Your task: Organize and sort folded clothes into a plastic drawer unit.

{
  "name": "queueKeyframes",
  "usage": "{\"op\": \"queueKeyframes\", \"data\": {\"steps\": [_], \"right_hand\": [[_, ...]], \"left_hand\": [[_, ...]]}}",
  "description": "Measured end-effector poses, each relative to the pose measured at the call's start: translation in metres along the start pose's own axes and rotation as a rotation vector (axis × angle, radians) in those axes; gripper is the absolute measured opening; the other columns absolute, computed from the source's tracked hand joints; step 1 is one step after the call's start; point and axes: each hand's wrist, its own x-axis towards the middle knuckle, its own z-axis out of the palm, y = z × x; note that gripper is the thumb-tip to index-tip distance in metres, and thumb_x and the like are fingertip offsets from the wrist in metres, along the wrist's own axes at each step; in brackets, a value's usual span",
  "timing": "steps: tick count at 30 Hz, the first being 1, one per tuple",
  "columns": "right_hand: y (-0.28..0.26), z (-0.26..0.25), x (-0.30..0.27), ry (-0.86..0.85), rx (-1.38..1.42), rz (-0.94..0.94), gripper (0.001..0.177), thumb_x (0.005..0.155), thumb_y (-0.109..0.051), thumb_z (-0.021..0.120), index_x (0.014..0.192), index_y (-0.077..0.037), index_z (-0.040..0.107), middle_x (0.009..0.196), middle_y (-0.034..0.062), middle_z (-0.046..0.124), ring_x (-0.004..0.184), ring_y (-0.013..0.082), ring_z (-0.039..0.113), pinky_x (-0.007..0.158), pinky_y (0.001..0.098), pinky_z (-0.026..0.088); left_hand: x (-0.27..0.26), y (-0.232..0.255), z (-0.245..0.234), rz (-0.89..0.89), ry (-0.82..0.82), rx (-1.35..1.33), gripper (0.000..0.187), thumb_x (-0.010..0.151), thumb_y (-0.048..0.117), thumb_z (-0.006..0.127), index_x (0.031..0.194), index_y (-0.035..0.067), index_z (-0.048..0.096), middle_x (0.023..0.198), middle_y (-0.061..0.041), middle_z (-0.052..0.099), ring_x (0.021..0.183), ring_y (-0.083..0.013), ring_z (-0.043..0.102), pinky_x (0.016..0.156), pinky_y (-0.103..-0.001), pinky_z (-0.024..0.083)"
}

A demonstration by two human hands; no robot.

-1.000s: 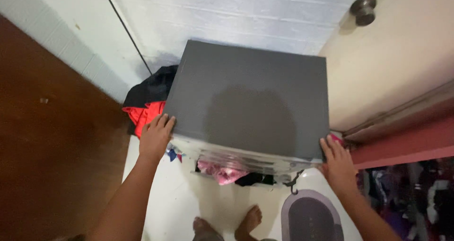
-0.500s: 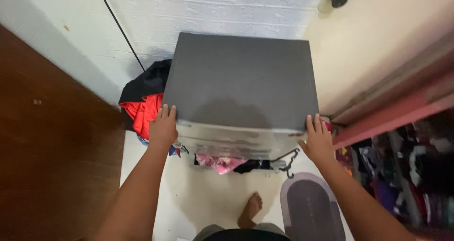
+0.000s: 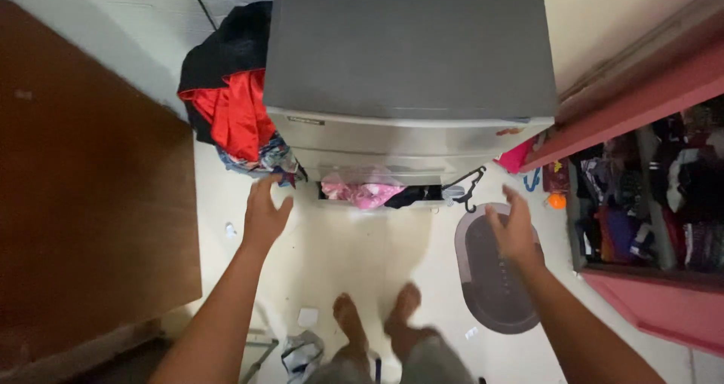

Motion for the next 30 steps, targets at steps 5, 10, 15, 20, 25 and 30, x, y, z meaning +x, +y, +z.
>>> {"op": "queueKeyframes", "data": {"steps": [5,10,15,20,25,30], "right_hand": [[0.056,0.035,0.03,-0.034,-0.237,0.066,0.063,0.098,-0.032,0.062,0.152,-0.008,0.042,0.154,0.0157,0.045,0.14,0.0327,0.046,0.112,0.0476,0.041],[0.138,0.076,0.094,-0.059,-0.23,0.077,0.062,0.1,-0.034,0.062,0.151,-0.006,0.042,0.152,0.0169,0.049,0.142,0.0329,0.046,0.116,0.0476,0.038],[0.233,0.114,0.178,0.017,-0.199,0.159,0.068,0.099,-0.028,0.065,0.155,-0.005,0.035,0.158,0.0205,0.044,0.148,0.0347,0.04,0.118,0.0477,0.036],[0.293,0.14,0.254,-0.03,-0.039,0.179,0.077,0.096,-0.012,0.065,0.159,-0.003,0.022,0.163,0.0209,0.034,0.15,0.0359,0.036,0.118,0.0467,0.036],[0.31,0.169,0.287,-0.105,0.08,0.126,0.084,0.088,0.007,0.057,0.162,-0.009,0.021,0.165,0.0157,0.031,0.149,0.0345,0.034,0.117,0.0433,0.036],[0.307,0.188,0.29,-0.111,0.141,0.253,0.065,0.097,0.006,0.046,0.158,-0.005,0.029,0.154,0.0175,0.046,0.137,0.0377,0.051,0.112,0.0458,0.043]], "left_hand": [[-0.009,-0.041,0.039,-0.188,-0.041,-0.015,0.05,0.083,0.012,0.077,0.129,0.004,0.06,0.124,-0.019,0.063,0.12,-0.0375,0.059,0.103,-0.044,0.047],[-0.013,-0.136,0.125,-0.276,-0.046,-0.058,0.054,0.081,0.012,0.079,0.13,0.003,0.059,0.125,-0.02,0.062,0.12,-0.0358,0.059,0.104,-0.043,0.047],[-0.007,-0.224,0.203,-0.398,-0.042,-0.115,0.067,0.079,0.015,0.083,0.135,-0.004,0.051,0.129,-0.021,0.06,0.123,-0.0344,0.057,0.105,-0.043,0.043],[-0.004,-0.362,0.27,-0.295,-0.109,-0.089,0.055,0.089,0.008,0.078,0.134,-0.004,0.048,0.138,-0.022,0.056,0.13,-0.0358,0.053,0.11,-0.043,0.043],[0.041,-0.332,0.308,-0.408,-0.04,-0.761,0.066,0.079,-0.004,0.058,0.143,0.009,0.044,0.135,-0.01,0.06,0.124,-0.0277,0.059,0.097,-0.037,0.051],[0.034,-0.364,0.324,-0.629,-0.126,-0.435,0.041,0.091,-0.01,0.045,0.131,0.0,0.045,0.12,-0.021,0.059,0.107,-0.0292,0.055,0.093,-0.034,0.045]]}}
